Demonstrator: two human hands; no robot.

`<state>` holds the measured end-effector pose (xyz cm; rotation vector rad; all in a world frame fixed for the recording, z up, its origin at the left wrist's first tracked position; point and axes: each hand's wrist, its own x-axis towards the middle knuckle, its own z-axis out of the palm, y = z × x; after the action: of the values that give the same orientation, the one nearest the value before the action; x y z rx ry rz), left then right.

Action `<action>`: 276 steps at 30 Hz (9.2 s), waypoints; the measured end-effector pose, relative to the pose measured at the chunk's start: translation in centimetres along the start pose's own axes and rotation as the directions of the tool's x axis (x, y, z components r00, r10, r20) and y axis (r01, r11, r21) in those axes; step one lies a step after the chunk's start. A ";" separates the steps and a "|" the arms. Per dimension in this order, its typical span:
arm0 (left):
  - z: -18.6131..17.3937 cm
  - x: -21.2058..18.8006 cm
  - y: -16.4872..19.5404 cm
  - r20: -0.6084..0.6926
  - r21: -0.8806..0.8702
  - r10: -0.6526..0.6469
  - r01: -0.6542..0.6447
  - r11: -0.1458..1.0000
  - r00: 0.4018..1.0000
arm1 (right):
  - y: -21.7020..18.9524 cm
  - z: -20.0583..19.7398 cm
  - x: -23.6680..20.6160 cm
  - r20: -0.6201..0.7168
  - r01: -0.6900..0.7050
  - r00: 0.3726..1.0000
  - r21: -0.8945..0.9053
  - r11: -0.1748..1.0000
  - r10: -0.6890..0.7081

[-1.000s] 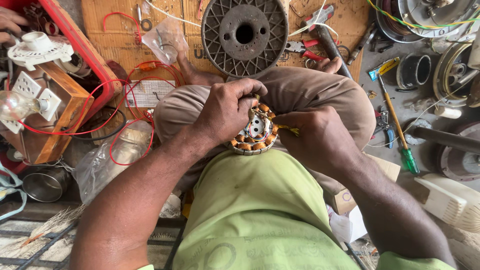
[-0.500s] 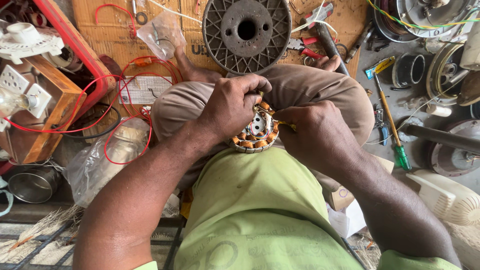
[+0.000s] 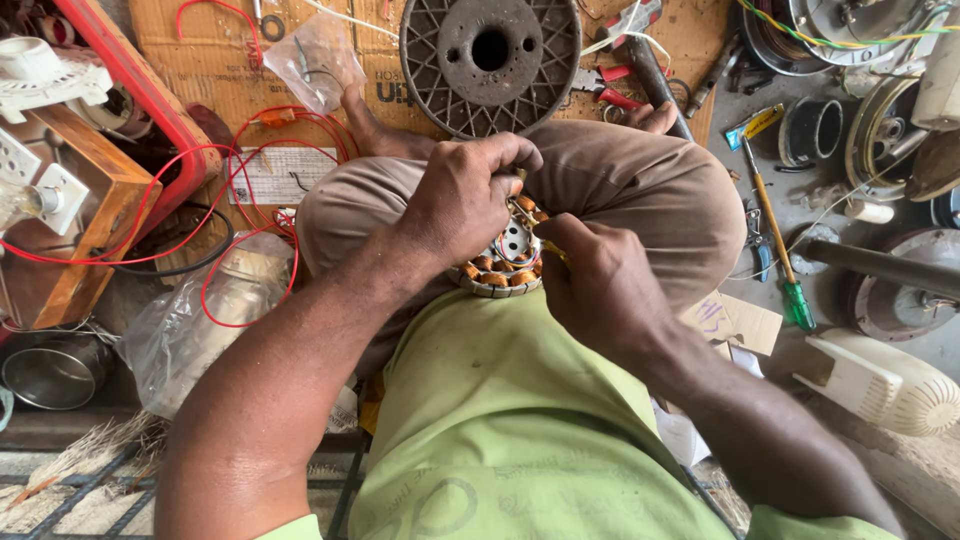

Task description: The person repairs a fan motor while sitting on the floor, connecting wires to the stator coils and threading them through the central shaft. They use a screwdriver to probe the coils and manipulate thin wires by hand.

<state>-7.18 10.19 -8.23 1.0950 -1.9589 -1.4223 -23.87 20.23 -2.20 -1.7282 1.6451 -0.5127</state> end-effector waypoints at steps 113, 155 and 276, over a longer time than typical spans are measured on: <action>6.7 -3.6 -0.8 -0.431 -0.059 -0.320 0.327 0.943 0.844 | 10.3 -2.3 4.8 0.139 -0.139 0.989 0.679 0.721 0.059; 2.4 -8.6 -1.0 -0.231 -0.828 -0.775 0.299 0.474 0.588 | -1.6 6.0 4.8 0.422 -0.561 0.804 0.772 0.297 0.419; 7.3 -1.7 -1.8 -0.110 -0.737 -0.719 0.428 0.522 0.687 | 2.4 9.5 2.7 -0.357 -0.274 0.842 0.363 0.890 0.405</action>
<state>-11.23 15.33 -12.30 1.5891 -0.6288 -1.8225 -18.62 19.67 -10.94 -1.1083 2.0039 -0.9582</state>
